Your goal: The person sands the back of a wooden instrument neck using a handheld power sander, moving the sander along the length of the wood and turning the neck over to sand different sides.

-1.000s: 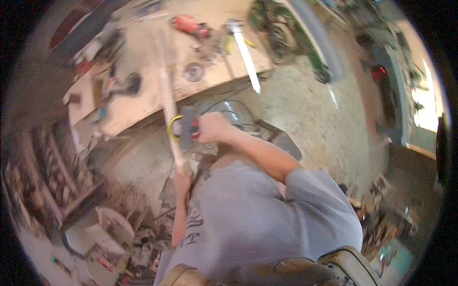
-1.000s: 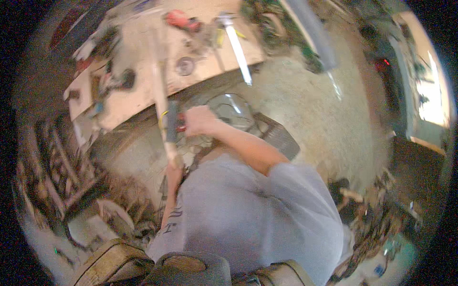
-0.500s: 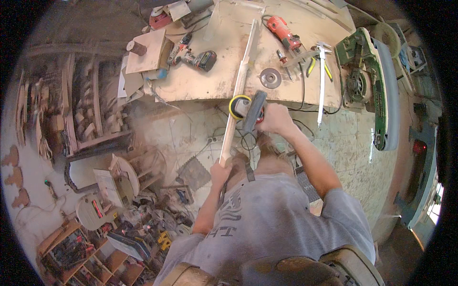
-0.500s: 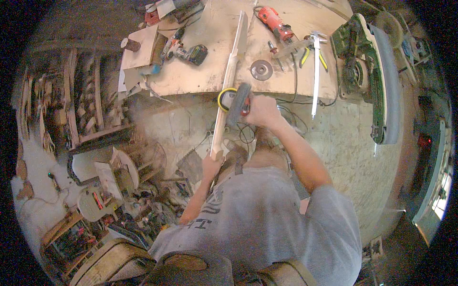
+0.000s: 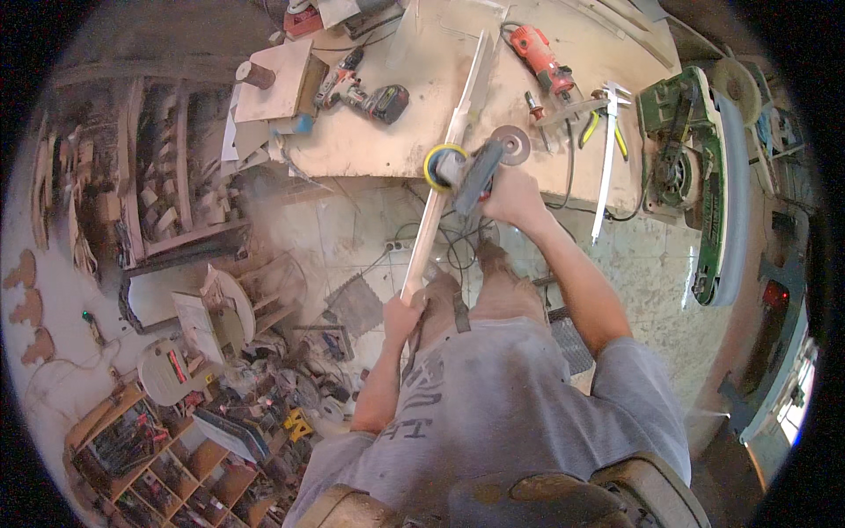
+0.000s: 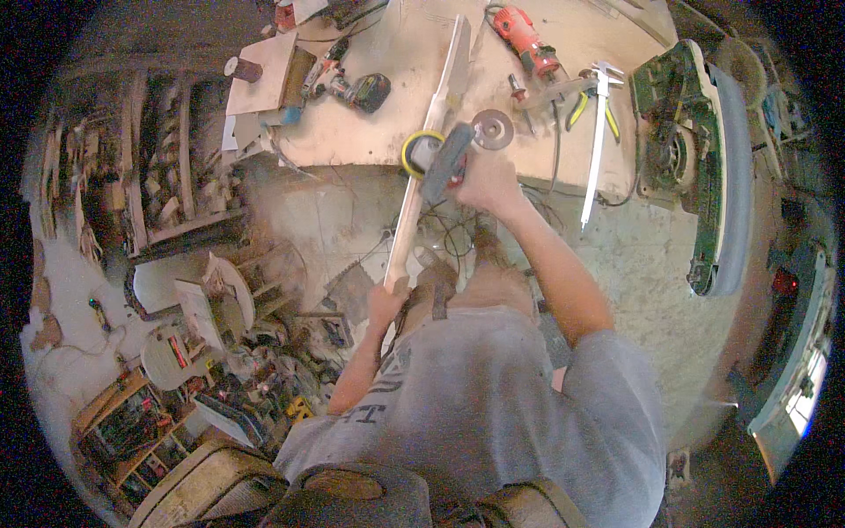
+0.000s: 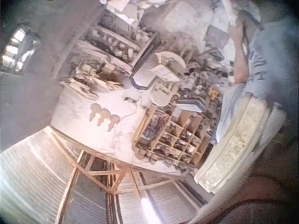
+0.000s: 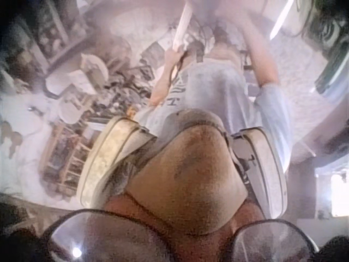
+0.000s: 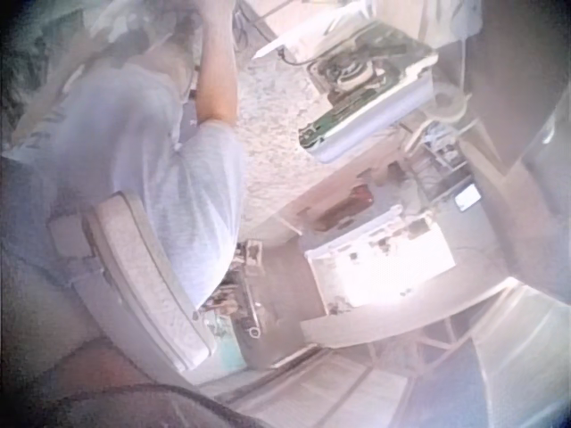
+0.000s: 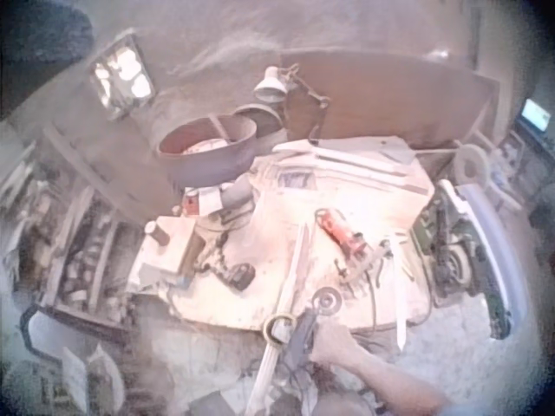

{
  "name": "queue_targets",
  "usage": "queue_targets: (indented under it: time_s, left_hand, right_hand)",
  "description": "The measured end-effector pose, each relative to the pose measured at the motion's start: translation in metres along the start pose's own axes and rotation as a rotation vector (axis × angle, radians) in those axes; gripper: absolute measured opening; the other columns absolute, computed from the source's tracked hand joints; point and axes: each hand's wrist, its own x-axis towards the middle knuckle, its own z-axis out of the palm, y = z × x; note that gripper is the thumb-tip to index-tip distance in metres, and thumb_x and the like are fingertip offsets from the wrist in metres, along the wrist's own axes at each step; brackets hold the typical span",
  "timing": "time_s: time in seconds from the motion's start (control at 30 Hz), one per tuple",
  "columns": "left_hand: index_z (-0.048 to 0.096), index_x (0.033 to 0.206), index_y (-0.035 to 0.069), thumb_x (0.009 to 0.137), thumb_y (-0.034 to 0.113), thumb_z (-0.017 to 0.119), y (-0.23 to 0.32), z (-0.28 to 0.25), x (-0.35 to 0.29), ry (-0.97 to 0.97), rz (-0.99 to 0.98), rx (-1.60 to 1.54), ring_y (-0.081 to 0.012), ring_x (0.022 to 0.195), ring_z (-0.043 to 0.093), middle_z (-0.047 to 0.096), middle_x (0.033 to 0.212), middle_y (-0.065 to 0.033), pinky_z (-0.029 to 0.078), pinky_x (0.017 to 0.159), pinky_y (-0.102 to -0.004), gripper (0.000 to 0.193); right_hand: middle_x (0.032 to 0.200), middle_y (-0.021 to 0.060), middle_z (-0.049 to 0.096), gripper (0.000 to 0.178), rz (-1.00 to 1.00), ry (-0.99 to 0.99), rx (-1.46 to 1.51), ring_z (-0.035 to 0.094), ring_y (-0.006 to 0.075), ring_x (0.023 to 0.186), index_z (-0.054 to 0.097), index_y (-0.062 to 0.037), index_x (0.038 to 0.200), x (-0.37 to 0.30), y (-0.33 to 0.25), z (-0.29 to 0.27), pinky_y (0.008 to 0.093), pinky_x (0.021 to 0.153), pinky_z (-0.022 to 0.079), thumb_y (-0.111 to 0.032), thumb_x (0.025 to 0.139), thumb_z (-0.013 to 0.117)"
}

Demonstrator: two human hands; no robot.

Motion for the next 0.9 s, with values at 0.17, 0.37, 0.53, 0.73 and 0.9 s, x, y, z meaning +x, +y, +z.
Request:
queue_targets:
  time_s: [0.17,0.37,0.53,0.73,0.9]
  left_hand:
    - [0.075,0.108,-0.001,0.081,0.042,0.082,-0.005,0.001,0.000,-0.012,-0.018,0.099,-0.0449,0.092,0.074,0.075,0.094,-0.0276,0.057,0.080,-0.0511,0.052]
    - [0.075,0.108,-0.002,0.080,0.040,0.082,0.012,-0.004,-0.009,-0.026,-0.077,0.054,-0.0447,0.093,0.074,0.075,0.095,-0.0274,0.057,0.081,-0.0518,0.051]
    - [0.075,0.107,-0.003,0.080,0.041,0.081,0.005,-0.003,-0.006,-0.009,-0.052,0.091,-0.0455,0.093,0.074,0.075,0.094,-0.0278,0.057,0.080,-0.0511,0.052]
    - [0.074,0.103,-0.006,0.080,0.043,0.081,0.016,-0.007,-0.007,0.015,-0.055,0.027,-0.0470,0.091,0.073,0.074,0.090,-0.0300,0.057,0.078,-0.0524,0.054]
    - [0.074,0.101,-0.007,0.081,0.044,0.080,-0.006,0.004,0.001,-0.026,-0.038,0.057,-0.0468,0.090,0.074,0.074,0.089,-0.0302,0.057,0.076,-0.0519,0.056]
  right_hand:
    - [0.089,0.0242,0.074,0.052,0.034,-0.081,0.011,0.074,0.0443,0.089,0.068,-0.0025,0.105,0.011,0.005,0.000,0.0524,0.081,0.060,-0.040,0.071,0.082]
    - [0.090,0.0247,0.075,0.055,0.073,-0.026,0.002,0.074,0.0442,0.088,0.069,-0.0023,0.104,0.011,0.006,-0.009,0.0517,0.081,0.060,-0.045,0.071,0.082]
    - [0.091,0.0243,0.075,0.055,0.007,-0.038,-0.033,0.075,0.0438,0.088,0.070,-0.0026,0.106,0.014,0.009,0.006,0.0520,0.081,0.060,-0.046,0.074,0.080]
    - [0.091,0.0255,0.075,0.046,0.029,-0.079,-0.042,0.075,0.0436,0.091,0.075,-0.0018,0.097,0.018,0.001,-0.017,0.0520,0.081,0.060,-0.043,0.077,0.077]
    - [0.092,0.0258,0.075,0.048,0.111,-0.036,-0.013,0.075,0.0429,0.092,0.075,-0.0009,0.099,0.027,0.008,-0.001,0.0510,0.082,0.060,-0.043,0.077,0.078]
